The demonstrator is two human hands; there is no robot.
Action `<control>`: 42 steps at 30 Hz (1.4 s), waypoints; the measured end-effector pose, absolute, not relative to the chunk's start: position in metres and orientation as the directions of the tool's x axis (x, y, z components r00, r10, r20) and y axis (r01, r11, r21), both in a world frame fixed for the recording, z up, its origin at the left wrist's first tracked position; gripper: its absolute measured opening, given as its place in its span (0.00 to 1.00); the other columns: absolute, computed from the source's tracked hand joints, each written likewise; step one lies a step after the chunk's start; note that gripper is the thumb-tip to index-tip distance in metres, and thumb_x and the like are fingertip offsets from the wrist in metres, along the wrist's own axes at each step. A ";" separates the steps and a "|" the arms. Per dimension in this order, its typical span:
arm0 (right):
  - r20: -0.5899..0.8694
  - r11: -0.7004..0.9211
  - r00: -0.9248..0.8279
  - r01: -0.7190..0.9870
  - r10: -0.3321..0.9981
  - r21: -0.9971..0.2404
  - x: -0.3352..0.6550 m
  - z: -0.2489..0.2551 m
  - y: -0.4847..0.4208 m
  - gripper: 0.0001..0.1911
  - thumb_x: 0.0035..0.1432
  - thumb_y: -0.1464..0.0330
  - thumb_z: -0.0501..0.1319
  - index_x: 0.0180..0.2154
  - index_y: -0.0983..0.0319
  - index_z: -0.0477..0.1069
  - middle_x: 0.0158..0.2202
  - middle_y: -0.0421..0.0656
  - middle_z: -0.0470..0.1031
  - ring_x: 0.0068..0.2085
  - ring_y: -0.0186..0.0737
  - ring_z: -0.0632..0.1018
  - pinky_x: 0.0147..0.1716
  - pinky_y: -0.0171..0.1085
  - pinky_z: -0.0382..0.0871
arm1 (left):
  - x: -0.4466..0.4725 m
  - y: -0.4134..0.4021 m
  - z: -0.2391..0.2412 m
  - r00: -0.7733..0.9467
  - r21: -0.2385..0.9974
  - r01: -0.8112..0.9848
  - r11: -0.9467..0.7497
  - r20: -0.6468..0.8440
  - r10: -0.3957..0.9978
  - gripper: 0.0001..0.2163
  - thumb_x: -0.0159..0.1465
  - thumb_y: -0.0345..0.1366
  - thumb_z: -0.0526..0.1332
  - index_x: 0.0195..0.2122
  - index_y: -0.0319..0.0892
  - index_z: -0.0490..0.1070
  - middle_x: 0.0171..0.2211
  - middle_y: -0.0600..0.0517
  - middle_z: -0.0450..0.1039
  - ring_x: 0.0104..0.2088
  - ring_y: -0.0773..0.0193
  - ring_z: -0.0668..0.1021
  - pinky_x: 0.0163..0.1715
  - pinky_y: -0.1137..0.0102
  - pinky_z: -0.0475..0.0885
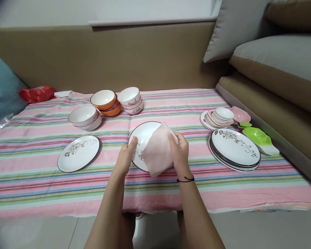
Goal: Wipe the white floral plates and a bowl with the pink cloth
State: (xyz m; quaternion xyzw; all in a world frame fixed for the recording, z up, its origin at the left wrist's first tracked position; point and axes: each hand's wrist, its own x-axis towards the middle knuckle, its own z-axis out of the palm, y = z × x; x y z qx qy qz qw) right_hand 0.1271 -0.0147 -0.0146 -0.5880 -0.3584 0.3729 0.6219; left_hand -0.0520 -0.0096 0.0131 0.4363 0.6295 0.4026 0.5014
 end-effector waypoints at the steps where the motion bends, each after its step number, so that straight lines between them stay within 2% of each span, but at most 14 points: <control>1: 0.001 0.022 0.429 -0.043 0.903 -0.999 0.128 -0.014 -0.015 0.19 0.50 0.53 0.63 0.37 0.61 0.72 0.33 0.42 0.73 0.32 0.38 0.72 0.29 0.35 0.65 | -0.053 -0.010 0.014 -0.083 0.950 0.136 0.279 -0.270 0.959 0.24 0.57 0.58 0.56 0.25 0.38 0.68 0.23 0.50 0.70 0.23 0.65 0.70 0.23 0.71 0.63; 7: -0.132 -0.095 0.234 -0.163 0.963 -0.982 0.133 -0.006 -0.021 0.18 0.48 0.54 0.65 0.35 0.60 0.73 0.32 0.41 0.76 0.31 0.39 0.74 0.28 0.34 0.65 | -0.062 -0.012 0.016 0.102 0.949 0.220 0.225 -0.252 0.962 0.23 0.57 0.58 0.56 0.19 0.42 0.59 0.16 0.55 0.59 0.18 0.69 0.61 0.18 0.72 0.55; 13: -0.165 -0.148 0.118 -0.139 0.979 -0.979 0.138 -0.002 -0.024 0.18 0.49 0.53 0.64 0.35 0.59 0.74 0.30 0.40 0.75 0.30 0.40 0.74 0.27 0.34 0.64 | -0.070 -0.014 0.015 0.194 0.926 0.299 0.232 -0.297 0.935 0.25 0.57 0.59 0.55 0.18 0.42 0.56 0.16 0.56 0.55 0.18 0.70 0.58 0.18 0.72 0.52; 15: -0.116 -0.105 0.115 -0.092 0.987 -0.990 0.138 -0.003 -0.022 0.17 0.52 0.53 0.63 0.36 0.59 0.75 0.34 0.41 0.76 0.35 0.42 0.75 0.31 0.35 0.65 | -0.069 -0.015 0.015 0.183 0.935 0.272 0.227 -0.282 0.942 0.24 0.57 0.59 0.55 0.18 0.42 0.56 0.16 0.56 0.55 0.18 0.69 0.58 0.18 0.72 0.52; 18: 0.076 0.060 0.183 0.092 0.980 -0.994 0.137 -0.004 -0.019 0.16 0.54 0.55 0.61 0.37 0.59 0.75 0.44 0.43 0.74 0.45 0.44 0.73 0.41 0.37 0.64 | -0.067 -0.014 0.016 0.166 0.949 0.234 0.213 -0.255 0.953 0.24 0.57 0.59 0.55 0.18 0.42 0.57 0.16 0.56 0.55 0.19 0.69 0.59 0.19 0.72 0.53; 20: 0.159 0.101 0.264 0.222 0.951 -0.970 0.136 -0.005 -0.017 0.15 0.54 0.56 0.61 0.35 0.60 0.75 0.42 0.43 0.74 0.44 0.43 0.72 0.42 0.37 0.63 | -0.065 -0.014 0.016 0.161 0.953 0.235 0.191 -0.232 0.959 0.24 0.57 0.58 0.55 0.18 0.42 0.57 0.17 0.56 0.55 0.20 0.69 0.59 0.20 0.72 0.53; 22: 0.151 0.058 0.332 0.274 0.931 -0.960 0.135 -0.004 -0.017 0.15 0.53 0.56 0.61 0.34 0.60 0.74 0.34 0.41 0.74 0.37 0.41 0.72 0.36 0.36 0.63 | -0.063 -0.014 0.017 0.153 0.953 0.245 0.175 -0.217 0.964 0.24 0.58 0.58 0.54 0.19 0.42 0.57 0.17 0.57 0.54 0.20 0.69 0.59 0.20 0.72 0.53; 26: 0.075 -0.003 0.343 0.223 0.936 -0.975 0.131 -0.001 -0.020 0.16 0.51 0.55 0.62 0.32 0.61 0.72 0.29 0.39 0.71 0.31 0.38 0.69 0.28 0.35 0.61 | -0.063 -0.014 0.015 0.068 0.957 0.235 0.169 -0.190 0.980 0.24 0.58 0.58 0.55 0.18 0.43 0.54 0.16 0.57 0.51 0.19 0.70 0.57 0.20 0.72 0.52; 30: 0.010 -0.050 0.308 0.186 0.951 -0.981 0.122 0.000 -0.023 0.16 0.52 0.54 0.61 0.30 0.61 0.69 0.28 0.39 0.69 0.30 0.37 0.68 0.26 0.34 0.59 | -0.065 -0.013 0.012 -0.044 0.971 0.164 0.176 -0.171 0.984 0.24 0.57 0.56 0.56 0.16 0.43 0.54 0.16 0.57 0.52 0.19 0.70 0.57 0.20 0.72 0.53; 35: 0.000 -0.061 0.310 0.187 0.951 -0.980 0.115 -0.004 -0.023 0.18 0.53 0.52 0.59 0.26 0.61 0.65 0.24 0.38 0.65 0.28 0.36 0.64 0.25 0.34 0.57 | -0.065 -0.014 0.009 -0.209 0.969 0.096 0.228 -0.204 0.956 0.24 0.55 0.57 0.59 0.16 0.42 0.57 0.15 0.56 0.55 0.18 0.70 0.59 0.19 0.72 0.53; 39: 0.031 -0.059 0.329 0.262 0.944 -0.963 0.115 -0.004 -0.023 0.18 0.54 0.53 0.59 0.23 0.60 0.62 0.21 0.36 0.60 0.26 0.35 0.62 0.24 0.34 0.53 | -0.062 -0.014 0.008 -0.290 0.967 0.016 0.253 -0.238 0.927 0.24 0.54 0.58 0.59 0.18 0.40 0.63 0.16 0.54 0.62 0.20 0.68 0.65 0.20 0.71 0.58; 42: 0.133 -0.014 0.345 0.392 0.929 -0.920 0.113 -0.003 -0.020 0.14 0.55 0.55 0.58 0.27 0.60 0.66 0.26 0.39 0.67 0.29 0.38 0.66 0.28 0.35 0.58 | -0.062 -0.008 0.004 -0.364 0.970 -0.040 0.241 -0.239 0.900 0.25 0.53 0.60 0.59 0.22 0.38 0.68 0.19 0.53 0.65 0.22 0.66 0.68 0.23 0.71 0.62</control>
